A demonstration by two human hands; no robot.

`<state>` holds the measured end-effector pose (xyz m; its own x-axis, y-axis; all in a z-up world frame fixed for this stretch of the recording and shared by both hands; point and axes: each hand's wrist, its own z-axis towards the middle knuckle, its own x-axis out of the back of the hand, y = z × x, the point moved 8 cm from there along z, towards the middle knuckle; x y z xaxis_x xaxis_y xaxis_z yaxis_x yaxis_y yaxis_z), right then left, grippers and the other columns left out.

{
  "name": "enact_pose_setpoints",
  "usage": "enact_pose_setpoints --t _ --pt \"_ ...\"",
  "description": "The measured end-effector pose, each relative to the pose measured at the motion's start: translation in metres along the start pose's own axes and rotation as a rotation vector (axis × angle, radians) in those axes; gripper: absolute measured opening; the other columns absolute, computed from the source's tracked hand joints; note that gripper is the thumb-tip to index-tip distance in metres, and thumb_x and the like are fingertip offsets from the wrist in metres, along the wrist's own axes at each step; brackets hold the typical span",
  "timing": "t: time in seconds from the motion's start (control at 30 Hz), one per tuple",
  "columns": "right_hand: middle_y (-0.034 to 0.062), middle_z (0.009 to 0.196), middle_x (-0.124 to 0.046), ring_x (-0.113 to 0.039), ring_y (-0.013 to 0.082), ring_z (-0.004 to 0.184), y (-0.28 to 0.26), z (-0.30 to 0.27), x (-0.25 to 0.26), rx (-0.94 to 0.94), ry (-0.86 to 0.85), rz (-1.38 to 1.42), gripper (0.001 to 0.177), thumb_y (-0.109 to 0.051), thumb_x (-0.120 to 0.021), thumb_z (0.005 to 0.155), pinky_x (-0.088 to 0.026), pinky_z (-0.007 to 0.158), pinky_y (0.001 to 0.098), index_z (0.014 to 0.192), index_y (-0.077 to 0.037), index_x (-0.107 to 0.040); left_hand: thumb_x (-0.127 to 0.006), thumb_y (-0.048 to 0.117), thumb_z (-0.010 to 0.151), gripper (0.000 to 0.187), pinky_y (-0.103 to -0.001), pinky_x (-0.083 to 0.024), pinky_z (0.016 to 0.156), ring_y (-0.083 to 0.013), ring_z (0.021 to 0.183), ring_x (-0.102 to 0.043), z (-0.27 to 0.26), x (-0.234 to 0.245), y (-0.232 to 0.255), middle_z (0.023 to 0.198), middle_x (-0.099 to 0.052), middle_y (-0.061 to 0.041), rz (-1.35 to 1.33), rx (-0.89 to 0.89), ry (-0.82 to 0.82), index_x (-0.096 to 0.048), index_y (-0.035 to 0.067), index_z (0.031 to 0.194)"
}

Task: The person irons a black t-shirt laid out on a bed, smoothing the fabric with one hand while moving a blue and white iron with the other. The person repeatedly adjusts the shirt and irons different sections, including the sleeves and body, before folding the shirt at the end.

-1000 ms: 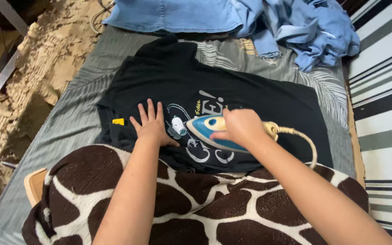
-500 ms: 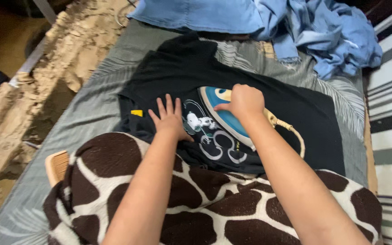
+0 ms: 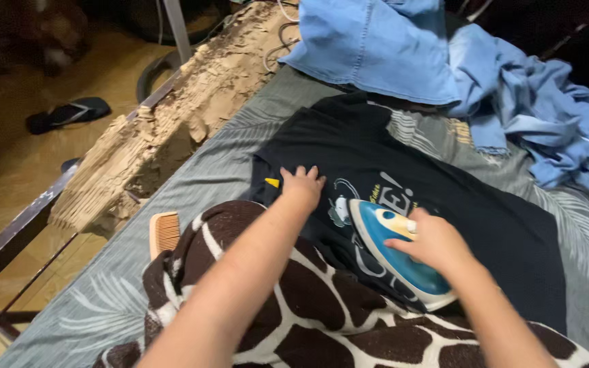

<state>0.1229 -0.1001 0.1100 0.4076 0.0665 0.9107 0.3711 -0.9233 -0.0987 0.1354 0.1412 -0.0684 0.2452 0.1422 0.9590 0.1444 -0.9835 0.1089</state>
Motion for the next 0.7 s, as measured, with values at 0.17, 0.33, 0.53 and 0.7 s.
enact_pose_setpoints --t 0.17,0.33,0.53,0.7 --pt "0.016 0.089 -0.079 -0.077 0.0374 0.084 0.016 -0.008 0.008 0.022 0.067 -0.037 0.057 -0.061 -0.066 0.082 -0.059 0.075 0.0475 0.121 -0.019 -0.064 -0.073 0.044 0.088 0.068 -0.066 -0.034 0.117 -0.0363 0.15 -0.036 -0.015 0.012 -0.085 0.163 -0.038 -0.007 -0.057 0.087 -0.214 -0.053 0.03 0.151" --pt "0.0181 0.091 -0.077 -0.074 0.0407 0.086 0.01 0.0 0.0 0.127 0.218 0.011 0.053 -0.056 -0.066 0.083 -0.058 0.075 0.0482 0.116 -0.015 -0.066 -0.075 0.049 0.084 0.07 -0.055 -0.035 0.119 -0.0397 0.149 -0.032 -0.028 0.044 -0.104 0.166 -0.029 -0.011 -0.313 0.002 -0.179 -0.054 0.03 0.149" --pt "0.0203 0.087 -0.075 -0.073 0.0423 0.083 -0.045 0.043 0.019 0.263 0.383 0.06 0.046 -0.052 -0.064 0.088 -0.057 0.073 0.051 0.11 -0.013 -0.07 -0.079 0.046 0.081 0.079 -0.06 -0.025 0.119 -0.0405 0.152 -0.022 -0.017 0.058 -0.085 0.166 -0.022 -0.013 -0.242 -0.046 -0.053 -0.049 0.023 0.151" --pt "0.0249 0.085 -0.073 -0.071 0.0455 0.084 -0.097 0.108 0.036 0.232 0.412 0.026 0.046 -0.054 -0.066 0.091 -0.056 0.074 0.0548 0.109 -0.012 -0.073 -0.075 0.038 0.087 0.069 -0.063 -0.024 0.12 -0.0385 0.155 -0.022 -0.017 0.053 -0.08 0.17 -0.022 -0.013 -0.156 0.133 -0.172 -0.054 0.013 0.149"
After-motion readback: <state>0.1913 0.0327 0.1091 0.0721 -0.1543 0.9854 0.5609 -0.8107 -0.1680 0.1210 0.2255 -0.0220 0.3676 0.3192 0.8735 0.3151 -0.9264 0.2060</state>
